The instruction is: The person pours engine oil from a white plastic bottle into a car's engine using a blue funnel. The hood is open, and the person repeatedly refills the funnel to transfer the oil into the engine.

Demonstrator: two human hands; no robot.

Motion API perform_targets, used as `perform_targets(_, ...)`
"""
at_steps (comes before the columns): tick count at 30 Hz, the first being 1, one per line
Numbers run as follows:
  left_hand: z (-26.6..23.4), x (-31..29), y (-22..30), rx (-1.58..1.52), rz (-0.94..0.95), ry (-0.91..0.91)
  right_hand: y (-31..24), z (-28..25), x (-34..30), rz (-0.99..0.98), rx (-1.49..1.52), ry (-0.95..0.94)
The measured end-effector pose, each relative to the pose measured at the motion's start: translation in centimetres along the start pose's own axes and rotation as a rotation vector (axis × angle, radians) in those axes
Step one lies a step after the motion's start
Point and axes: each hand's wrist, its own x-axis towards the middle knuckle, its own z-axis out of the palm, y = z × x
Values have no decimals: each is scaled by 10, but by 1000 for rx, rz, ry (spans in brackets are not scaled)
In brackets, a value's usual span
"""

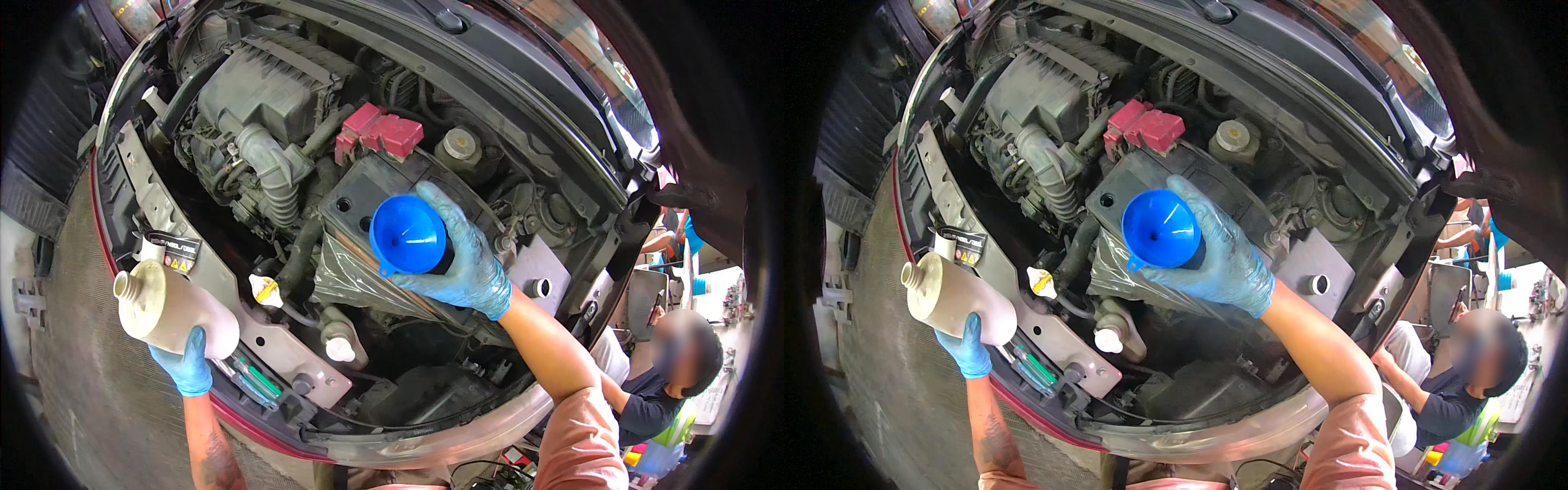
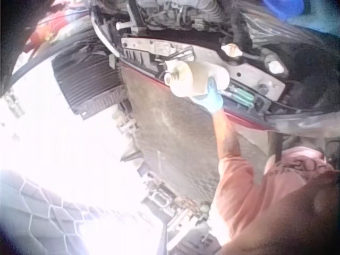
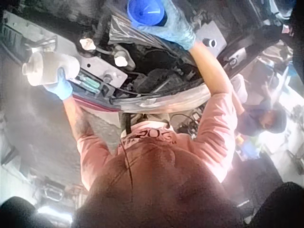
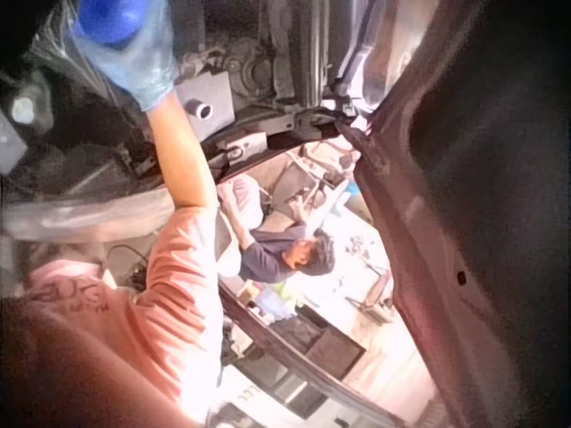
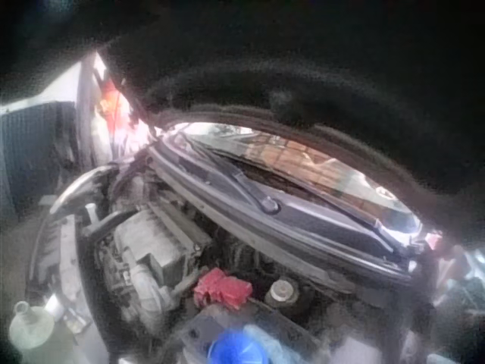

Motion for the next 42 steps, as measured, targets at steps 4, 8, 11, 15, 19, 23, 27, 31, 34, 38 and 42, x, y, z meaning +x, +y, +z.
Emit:
perform_targets(4, 17, 31, 72, -46, -151, -425, 1, 2, 11, -107, -57, -17)
perform_targets(8, 59, 56, 132, -68, -338, -900, 1, 4, 15, -99, -55, 24)
perform_targets(11, 92, 72, 152, 64, -251, -1144, 2, 5, 18, -167, -75, 55)
perform_targets(15, 118, 92, 159, 255, -27, -1391, 0, 6, 19, -235, -108, 91)
perform_targets(19, 132, 103, 164, 387, 74, -1491, -4, 5, 18, -235, -144, 76)
perform_targets(23, 139, 109, 172, 470, 60, -1544, -6, 5, 20, -233, -135, 80)
perform_targets(27, 148, 113, 177, 531, 62, -1562, -5, 5, 20, -254, -135, 93)
perform_targets(31, 154, 115, 181, 545, 47, -1563, -6, 3, 19, -248, -151, 85)
perform_targets(34, 156, 118, 184, 561, 30, -1574, -7, 1, 18, -228, -154, 64)
perform_targets(38, 157, 119, 185, 586, 36, -1572, -7, 1, 19, -230, -138, 69)
perform_targets(42, 155, 118, 184, 547, 42, -1549, -5, 3, 18, -236, -116, 83)
